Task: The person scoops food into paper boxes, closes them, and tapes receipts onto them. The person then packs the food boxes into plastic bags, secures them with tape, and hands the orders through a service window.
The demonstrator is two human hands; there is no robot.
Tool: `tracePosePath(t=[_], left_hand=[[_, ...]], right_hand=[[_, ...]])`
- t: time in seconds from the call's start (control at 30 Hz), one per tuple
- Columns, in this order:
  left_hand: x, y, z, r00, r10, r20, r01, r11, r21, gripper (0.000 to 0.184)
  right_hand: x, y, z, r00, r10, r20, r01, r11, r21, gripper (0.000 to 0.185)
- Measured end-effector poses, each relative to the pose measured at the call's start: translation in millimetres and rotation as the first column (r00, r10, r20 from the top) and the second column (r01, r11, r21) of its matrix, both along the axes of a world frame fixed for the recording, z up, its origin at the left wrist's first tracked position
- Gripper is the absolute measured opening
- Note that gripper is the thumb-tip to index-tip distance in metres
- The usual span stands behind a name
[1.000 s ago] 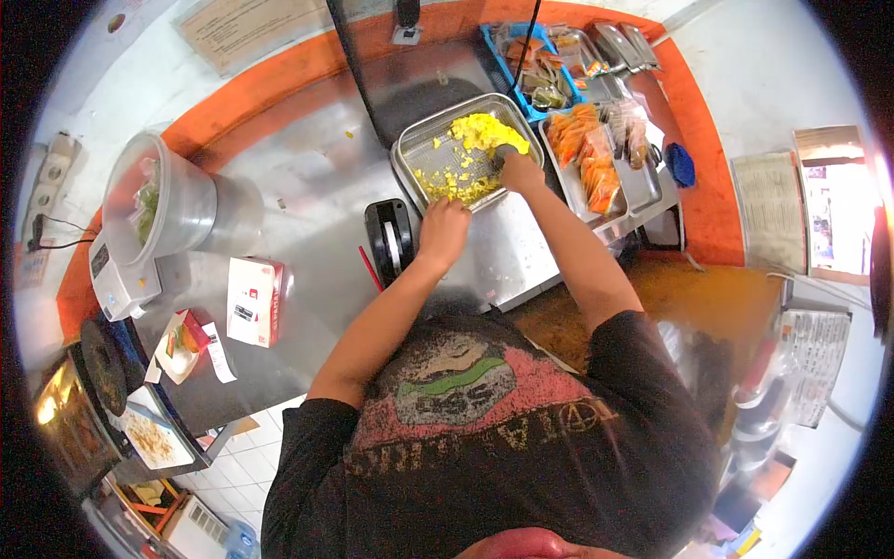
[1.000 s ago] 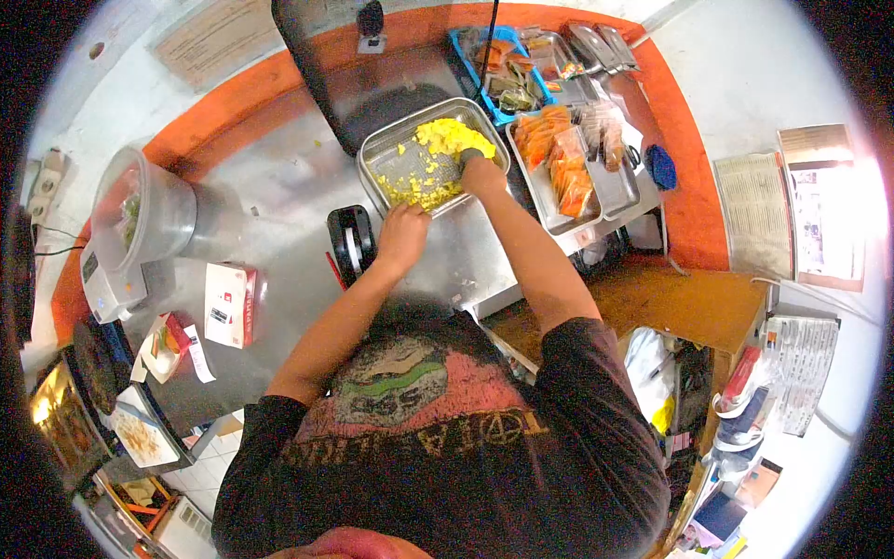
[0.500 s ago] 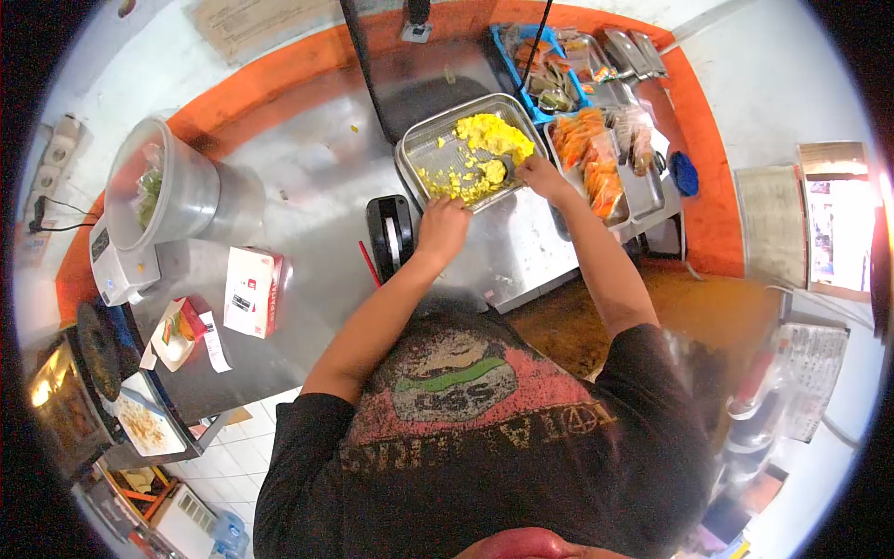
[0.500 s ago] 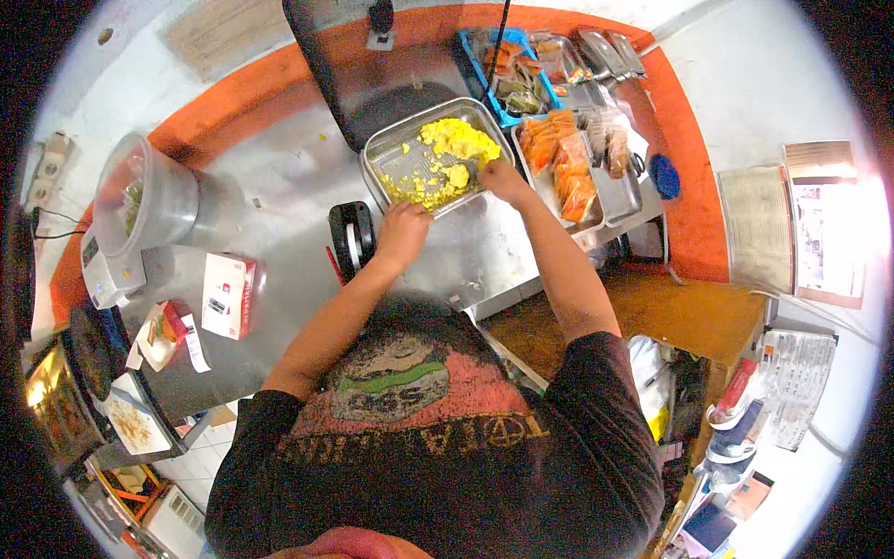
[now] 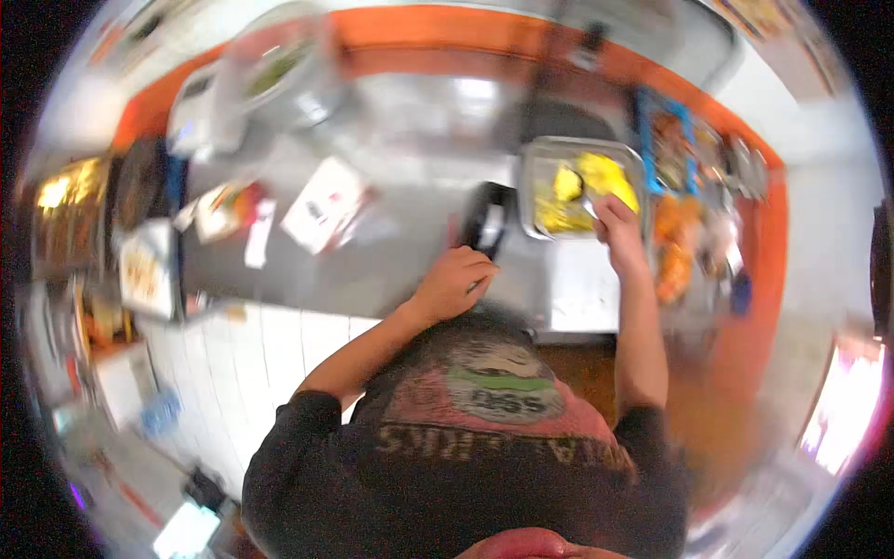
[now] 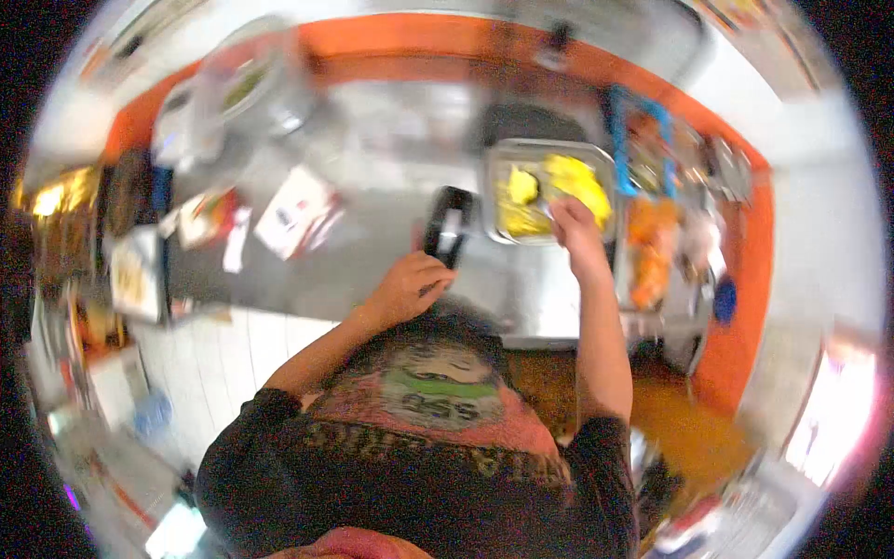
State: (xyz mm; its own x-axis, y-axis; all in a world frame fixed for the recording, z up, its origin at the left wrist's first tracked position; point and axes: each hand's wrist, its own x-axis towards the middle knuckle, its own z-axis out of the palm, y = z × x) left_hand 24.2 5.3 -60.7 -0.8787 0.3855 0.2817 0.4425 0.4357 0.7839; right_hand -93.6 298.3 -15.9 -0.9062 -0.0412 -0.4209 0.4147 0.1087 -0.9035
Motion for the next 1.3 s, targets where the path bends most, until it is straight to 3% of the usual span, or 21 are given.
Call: tracePosePath(t=[0.07, 0.1, 0.13, 0.23, 0.27, 0.33, 0.37, 0.43, 0.47, 0.6, 0.63, 0.7, 0.8, 0.93, 1.03, 1.1, 1.13, 1.2, 1.23, 1.27, 1.3], left_hand=[[24, -44, 5, 0.975, 0.206, 0.083, -0.205, 0.979, -0.021, 0.018], [34, -65, -2, 0.943, 0.329, -0.049, -0.331, 0.943, -0.026, 0.018], [46, -90, -6, 0.92, 0.388, -0.05, -0.391, 0.919, -0.047, 0.018], [81, -167, -9, 0.625, 0.775, -0.096, -0.78, 0.624, -0.043, 0.016], [93, -197, -7, 0.527, 0.839, -0.133, -0.85, 0.524, -0.059, 0.015], [116, -250, -3, 0.315, 0.949, 0.011, -0.948, 0.314, 0.054, 0.012], [126, -275, -4, 0.322, 0.947, 0.013, -0.946, 0.321, 0.055, 0.012], [139, -331, -5, 0.219, 0.974, 0.055, -0.968, 0.21, 0.137, 0.011], [144, -361, -3, 0.229, 0.972, 0.054, -0.964, 0.219, 0.148, 0.011], [174, -446, 18, 0.297, 0.948, -0.113, -0.955, 0.296, -0.024, 0.011], [177, -463, 25, 0.281, 0.951, -0.13, -0.958, 0.286, 0.022, 0.011], [181, -488, 41, 0.254, 0.958, -0.133, -0.964, 0.262, 0.051, 0.011], [185, -514, 30, 0.2, 0.978, -0.057, -0.973, 0.205, 0.108, 0.012], [179, -524, 5, 0.273, 0.962, 0.025, -0.959, 0.27, 0.09, 0.012], [160, -528, -8, 0.335, 0.942, 0.028, -0.941, 0.334, 0.056, 0.015], [148, -537, -27, 0.404, 0.911, -0.076, -0.914, 0.405, -0.007, 0.02], [141, -552, -45, 0.456, 0.872, -0.176, -0.888, 0.459, -0.026, 0.023], [123, -549, -21, 0.426, 0.897, -0.118, -0.904, 0.427, -0.017, 0.031], [113, -561, -27, 0.431, 0.891, -0.142, -0.902, 0.424, -0.076, 0.037], [103, -559, -14, 0.452, 0.869, -0.202, -0.886, 0.464, 0.011, 0.043], [93, -569, -16, 0.451, 0.859, -0.243, -0.885, 0.465, 0.004, 0.046]], right_hand=[[1, -51, 9, 0.987, 0.155, 0.032, -0.153, 0.986, -0.07, 0.015], [1, -82, 10, 0.971, 0.235, 0.04, -0.23, 0.969, -0.094, 0.015], [5, -114, 11, 0.956, 0.285, 0.072, -0.272, 0.95, -0.154, 0.015], [30, -215, 27, 0.89, 0.422, 0.17, -0.381, 0.896, -0.228, 0.011], [36, -246, 26, 0.836, 0.513, 0.196, -0.451, 0.845, -0.288, 0.011], [53, -316, 25, 0.774, 0.586, 0.24, -0.523, 0.806, -0.278, 0.013], [62, -351, 20, 0.771, 0.596, 0.225, -0.54, 0.799, -0.266, 0.013], [78, -426, 8, 0.79, 0.583, 0.192, -0.542, 0.809, -0.226, 0.014], [84, -465, 2, 0.808, 0.563, 0.174, -0.531, 0.824, -0.198, 0.015], [89, -604, -67, 0.778, 0.534, -0.331, -0.467, 0.844, 0.263, 0.023], [95, -626, -69, 0.775, 0.536, -0.334, -0.468, 0.843, 0.267, 0.023], [99, -663, -70, 0.729, 0.637, -0.249, -0.403, 0.694, 0.597, 0.021], [101, -681, -87, 0.689, 0.691, -0.218, -0.443, 0.64, 0.628, 0.018], [103, -677, -79, 0.737, 0.61, -0.292, -0.335, 0.704, 0.626, 0.017], [93, -651, -86, 0.79, 0.496, -0.359, -0.29, 0.819, 0.495, 0.015], [84, -618, -104, 0.838, 0.317, -0.444, -0.302, 0.947, 0.105, 0.014], [83, -595, -89, 0.851, 0.27, -0.452, -0.237, 0.963, 0.129, 0.014], [88, -529, -29, 0.998, 0.05, 0.044, -0.033, 0.947, -0.321, 0.013], [85, -494, -15, 0.997, -0.061, 0.047, 0.074, 0.922, -0.381, 0.009], [83, -454, -9, 0.989, -0.15, 0.02, 0.147, 0.926, -0.346, 0.009], [79, -416, -9, 0.931, -0.364, -0.032, 0.332, 0.881, -0.337, 0.008]])
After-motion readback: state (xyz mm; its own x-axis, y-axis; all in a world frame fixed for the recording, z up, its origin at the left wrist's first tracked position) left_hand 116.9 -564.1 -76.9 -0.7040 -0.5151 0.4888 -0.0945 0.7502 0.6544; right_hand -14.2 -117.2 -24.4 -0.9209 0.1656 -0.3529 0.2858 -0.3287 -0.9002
